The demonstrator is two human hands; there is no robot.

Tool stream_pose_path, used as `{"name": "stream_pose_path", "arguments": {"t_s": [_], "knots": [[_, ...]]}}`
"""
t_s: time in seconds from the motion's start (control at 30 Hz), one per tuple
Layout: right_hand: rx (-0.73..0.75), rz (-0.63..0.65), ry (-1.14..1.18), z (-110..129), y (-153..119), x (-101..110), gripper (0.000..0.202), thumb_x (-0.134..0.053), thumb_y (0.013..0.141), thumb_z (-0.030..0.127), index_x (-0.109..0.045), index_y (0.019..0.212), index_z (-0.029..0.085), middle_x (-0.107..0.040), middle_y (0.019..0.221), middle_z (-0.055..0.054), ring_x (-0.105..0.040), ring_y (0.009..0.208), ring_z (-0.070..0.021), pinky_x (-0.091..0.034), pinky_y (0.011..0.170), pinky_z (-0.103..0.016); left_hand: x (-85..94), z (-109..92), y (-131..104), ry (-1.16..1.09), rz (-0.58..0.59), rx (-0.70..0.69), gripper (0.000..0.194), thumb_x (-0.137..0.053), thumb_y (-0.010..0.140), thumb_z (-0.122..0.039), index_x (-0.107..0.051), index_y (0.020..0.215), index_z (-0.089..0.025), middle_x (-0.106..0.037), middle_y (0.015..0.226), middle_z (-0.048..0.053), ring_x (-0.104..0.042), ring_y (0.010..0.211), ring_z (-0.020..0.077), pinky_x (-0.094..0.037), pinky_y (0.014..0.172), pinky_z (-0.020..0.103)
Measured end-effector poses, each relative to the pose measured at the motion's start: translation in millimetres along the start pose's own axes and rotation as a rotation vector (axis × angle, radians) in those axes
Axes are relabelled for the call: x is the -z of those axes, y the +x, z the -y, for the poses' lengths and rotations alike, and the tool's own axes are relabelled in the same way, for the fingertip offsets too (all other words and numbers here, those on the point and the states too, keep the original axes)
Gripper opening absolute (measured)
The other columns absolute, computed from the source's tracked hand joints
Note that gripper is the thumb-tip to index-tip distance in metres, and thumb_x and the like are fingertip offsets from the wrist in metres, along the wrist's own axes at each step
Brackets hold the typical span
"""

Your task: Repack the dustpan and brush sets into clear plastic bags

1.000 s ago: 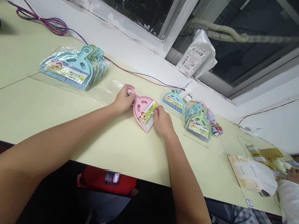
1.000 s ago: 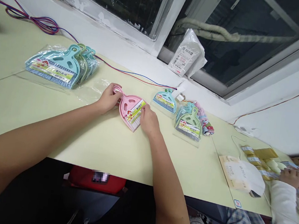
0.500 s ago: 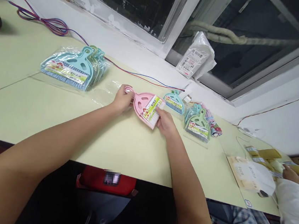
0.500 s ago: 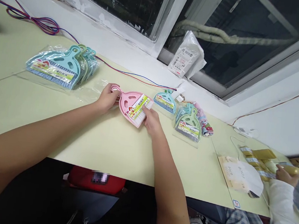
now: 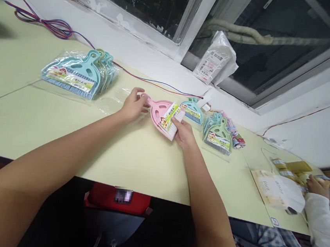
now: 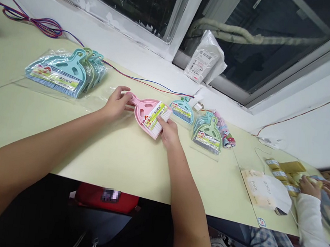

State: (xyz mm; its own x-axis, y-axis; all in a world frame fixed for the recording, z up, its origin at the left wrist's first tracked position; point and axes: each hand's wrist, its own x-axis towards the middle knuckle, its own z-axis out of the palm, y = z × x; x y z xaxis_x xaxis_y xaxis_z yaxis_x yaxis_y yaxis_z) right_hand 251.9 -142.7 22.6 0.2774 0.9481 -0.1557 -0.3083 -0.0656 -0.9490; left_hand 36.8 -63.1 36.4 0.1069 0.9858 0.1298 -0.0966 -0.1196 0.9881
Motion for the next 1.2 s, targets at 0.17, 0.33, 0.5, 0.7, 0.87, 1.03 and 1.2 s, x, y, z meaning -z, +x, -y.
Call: {"name": "stream_pose_path", "arguments": {"t_s": [0.17,0.33,0.5,0.7,0.87,1.03,1.2], "knots": [[0.048,-0.055,0.02,8.3,4.6,12.8,0.025,-0.083,0.08,0.019,-0.072,0.103,0.016,-0.08,0.107,-0.009,-0.077,0.098,-0.0258,-0.065,0.095,-0.045,28.9,-16.9,4.9,0.685,-0.073,-0.291,0.023,-0.062,0.087,-0.032,-0.059,0.107,-0.022,-0.066,0.101,0.011,-0.064,0.098,0.0283,-0.05,0.09,0.04],[0.026,-0.092,-0.039,10.9,7.2,21.6,0.024,-0.082,0.081,0.019,-0.073,0.102,0.016,-0.08,0.105,-0.009,-0.078,0.096,-0.0258,-0.065,0.092,-0.045,42.4,-20.5,5.9,1.187,0.093,-0.155,0.045,-0.077,0.07,-0.045,-0.063,0.103,-0.019,-0.067,0.106,0.018,-0.063,0.107,0.0398,-0.05,0.091,0.044],[-0.019,-0.057,-0.103,7.0,4.1,18.1,0.025,-0.084,0.079,0.019,-0.073,0.101,0.015,-0.081,0.098,-0.009,-0.079,0.09,-0.0264,-0.067,0.087,-0.045,47.2,-14.8,9.1,1.336,0.245,0.043,0.046,-0.076,0.065,-0.048,-0.068,0.097,-0.016,-0.07,0.096,0.021,-0.068,0.093,0.0432,-0.053,0.082,0.047],[-0.012,-0.036,-0.198,3.4,-0.9,9.8,0.027,-0.085,0.077,0.02,-0.075,0.101,0.014,-0.081,0.1,-0.009,-0.078,0.087,-0.0249,-0.067,0.084,-0.043,48.4,-4.8,13.5,1.273,0.235,-0.008,0.019,-0.076,0.064,-0.034,-0.066,0.072,-0.02,-0.067,0.075,0.016,-0.068,0.097,0.043,-0.052,0.086,0.046],[-0.006,-0.057,-0.273,3.9,-2.3,9.2,0.026,-0.082,0.078,0.019,-0.076,0.102,0.013,-0.08,0.102,-0.01,-0.078,0.083,-0.024,-0.067,0.082,-0.042,47.4,0.2,14.3,1.202,0.237,-0.05,0.026,-0.078,0.066,-0.037,-0.058,0.061,-0.021,-0.061,0.069,0.015,-0.067,0.095,0.043,-0.052,0.086,0.047],[-0.008,-0.079,-0.273,5.8,-2.5,9.8,0.025,-0.08,0.078,0.018,-0.075,0.102,0.014,-0.08,0.103,-0.01,-0.078,0.086,-0.0244,-0.067,0.081,-0.042,37.4,-3.4,8.2,1.133,0.184,-0.207,0.029,-0.072,0.077,-0.046,-0.059,0.069,-0.022,-0.06,0.074,0.014,-0.066,0.094,0.0399,-0.051,0.082,0.044],[0.015,-0.094,-0.262,8.6,-4.6,7.4,0.027,-0.083,0.076,0.019,-0.075,0.102,0.014,-0.08,0.103,-0.009,-0.079,0.089,-0.025,-0.066,0.085,-0.043,18.3,-10.5,-7.9,1.099,0.227,-0.335,0.013,-0.066,0.084,-0.033,-0.061,0.081,-0.021,-0.063,0.085,0.013,-0.065,0.092,0.0339,-0.05,0.081,0.039]]}}
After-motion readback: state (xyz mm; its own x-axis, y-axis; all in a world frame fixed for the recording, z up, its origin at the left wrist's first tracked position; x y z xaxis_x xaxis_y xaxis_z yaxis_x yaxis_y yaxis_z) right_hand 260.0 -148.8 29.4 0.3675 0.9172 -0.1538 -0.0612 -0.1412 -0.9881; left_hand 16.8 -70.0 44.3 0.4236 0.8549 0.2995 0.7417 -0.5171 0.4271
